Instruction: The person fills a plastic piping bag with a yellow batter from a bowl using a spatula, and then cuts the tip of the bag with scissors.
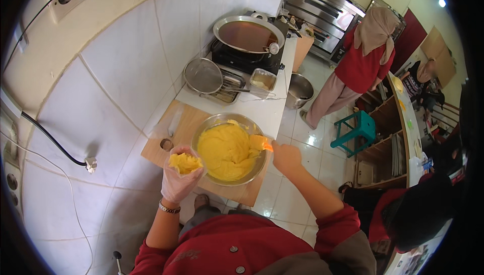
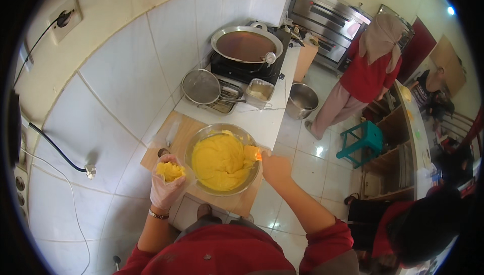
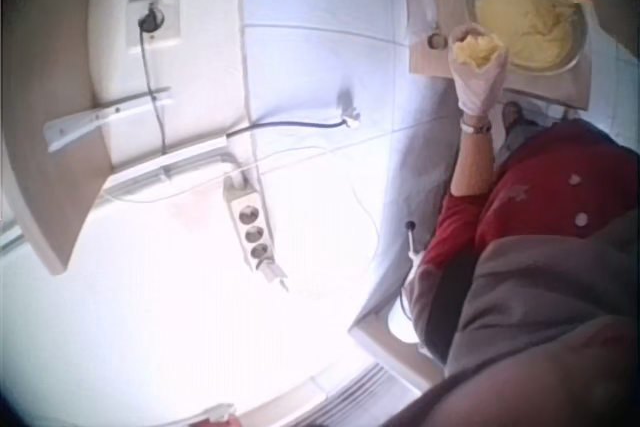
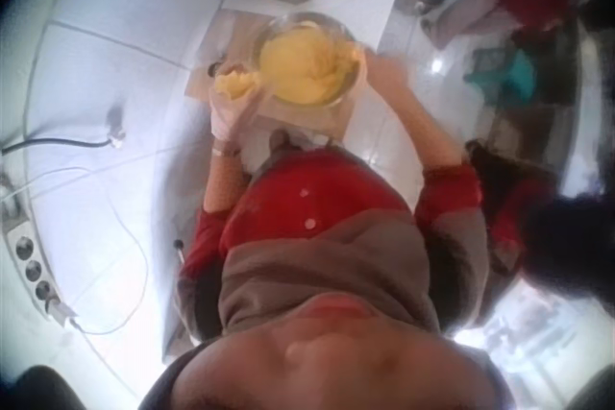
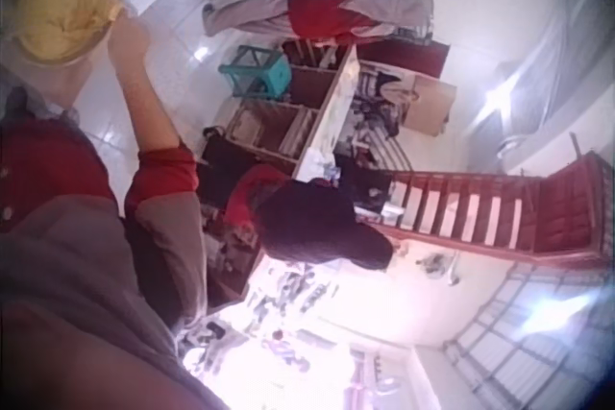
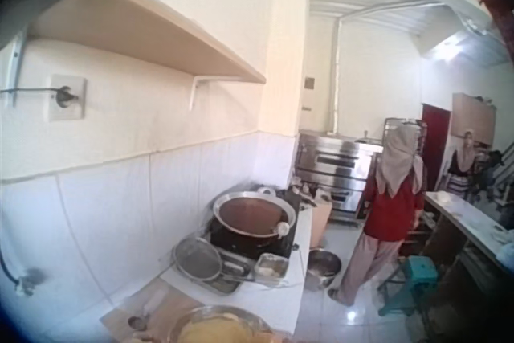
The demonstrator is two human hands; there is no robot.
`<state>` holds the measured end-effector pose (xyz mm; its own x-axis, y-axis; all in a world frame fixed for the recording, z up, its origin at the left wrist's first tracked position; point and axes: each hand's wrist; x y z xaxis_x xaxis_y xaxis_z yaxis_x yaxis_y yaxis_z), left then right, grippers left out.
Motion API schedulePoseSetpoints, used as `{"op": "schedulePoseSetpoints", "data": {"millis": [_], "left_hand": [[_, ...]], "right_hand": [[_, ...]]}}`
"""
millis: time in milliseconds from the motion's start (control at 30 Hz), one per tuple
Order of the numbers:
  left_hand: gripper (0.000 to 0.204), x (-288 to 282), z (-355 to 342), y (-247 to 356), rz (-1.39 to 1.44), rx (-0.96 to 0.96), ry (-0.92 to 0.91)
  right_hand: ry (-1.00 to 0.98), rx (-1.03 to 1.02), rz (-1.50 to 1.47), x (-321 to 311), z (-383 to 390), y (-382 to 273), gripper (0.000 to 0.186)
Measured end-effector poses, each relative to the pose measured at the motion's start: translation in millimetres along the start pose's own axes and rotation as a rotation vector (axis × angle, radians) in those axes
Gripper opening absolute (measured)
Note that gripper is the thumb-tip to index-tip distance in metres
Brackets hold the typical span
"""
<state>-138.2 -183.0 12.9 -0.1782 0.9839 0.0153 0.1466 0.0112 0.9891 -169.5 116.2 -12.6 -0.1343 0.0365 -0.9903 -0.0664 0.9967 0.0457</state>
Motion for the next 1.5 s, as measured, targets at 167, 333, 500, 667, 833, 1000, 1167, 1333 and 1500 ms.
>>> {"op": "schedulePoseSetpoints", "data": {"millis": [167,333,500,667,833,1000,1167,1333,1500], "left_hand": [[0.043,-10,9,-5,0.088,-0.031,0.055],[0.042,-12,12,1,-0.069,-0.007,0.101],[0.038,-14,10,5,-0.223,-0.012,0.111],[0.034,-7,4,21,-0.322,-0.004,0.055],[0.036,-3,-1,10,-0.240,0.031,0.037],[0.037,7,-10,15,-0.387,0.114,0.028],[0.043,20,-21,6,-0.321,0.150,-0.023],[0.046,32,-20,20,-0.286,0.081,-0.067],[0.051,35,-20,18,-0.109,0.035,-0.112]], "right_hand": [[-0.131,0.049,-0.203,33,0,-6,0.021],[-0.160,0.425,-0.620,67,10,-8,0.034],[0.031,0.497,-0.943,100,28,1,0.040],[0.136,0.503,-1.257,101,41,4,0.041],[0.241,0.427,-1.098,54,38,14,0.041],[0.363,0.323,-1.149,-34,31,17,0.037],[0.494,0.150,-1.227,-111,31,5,0.034],[0.667,-0.132,-0.709,-140,36,-15,0.016],[0.806,-0.390,-0.439,-133,38,-20,0.015]]}}
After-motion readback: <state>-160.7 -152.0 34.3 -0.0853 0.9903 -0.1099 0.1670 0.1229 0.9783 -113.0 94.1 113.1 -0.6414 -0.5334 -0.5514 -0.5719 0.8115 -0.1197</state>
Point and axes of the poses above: each hand's wrist, its own z-axis away from the middle knuckle, its own x-axis out of the palm, y = z × x, and after that the axes turned 12 degrees about y, right-handed
